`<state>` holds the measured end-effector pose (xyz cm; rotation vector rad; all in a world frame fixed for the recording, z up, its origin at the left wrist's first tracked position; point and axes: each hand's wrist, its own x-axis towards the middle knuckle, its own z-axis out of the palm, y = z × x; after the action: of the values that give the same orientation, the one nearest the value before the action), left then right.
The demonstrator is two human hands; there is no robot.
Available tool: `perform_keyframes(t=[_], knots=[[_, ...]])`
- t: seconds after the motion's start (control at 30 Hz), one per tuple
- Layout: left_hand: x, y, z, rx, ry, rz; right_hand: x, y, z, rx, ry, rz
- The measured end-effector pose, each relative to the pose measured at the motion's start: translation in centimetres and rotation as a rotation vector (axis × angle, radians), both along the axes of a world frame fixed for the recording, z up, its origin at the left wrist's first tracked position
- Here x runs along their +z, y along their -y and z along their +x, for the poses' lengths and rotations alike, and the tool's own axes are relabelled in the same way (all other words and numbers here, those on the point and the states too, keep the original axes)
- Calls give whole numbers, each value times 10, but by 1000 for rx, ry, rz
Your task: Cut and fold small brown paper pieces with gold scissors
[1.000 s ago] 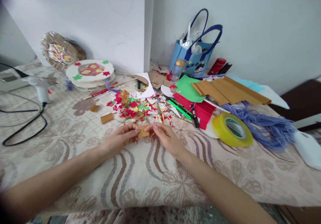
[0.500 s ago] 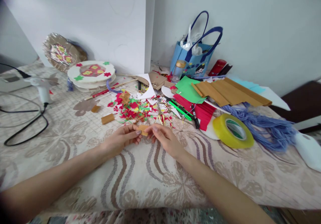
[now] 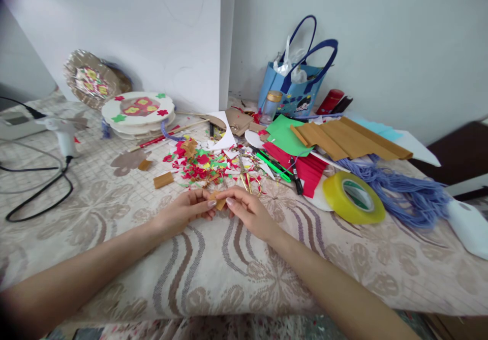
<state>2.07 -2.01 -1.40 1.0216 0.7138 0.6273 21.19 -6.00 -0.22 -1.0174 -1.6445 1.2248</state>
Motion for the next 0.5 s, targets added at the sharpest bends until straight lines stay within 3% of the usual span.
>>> perform_keyframes(t=[0.27, 0.5], knots=[[-1, 0, 0, 80, 40, -66, -1, -2, 2, -12, 133, 99], [-3, 0, 0, 6, 14, -6, 0, -3, 1, 27, 241, 261]])
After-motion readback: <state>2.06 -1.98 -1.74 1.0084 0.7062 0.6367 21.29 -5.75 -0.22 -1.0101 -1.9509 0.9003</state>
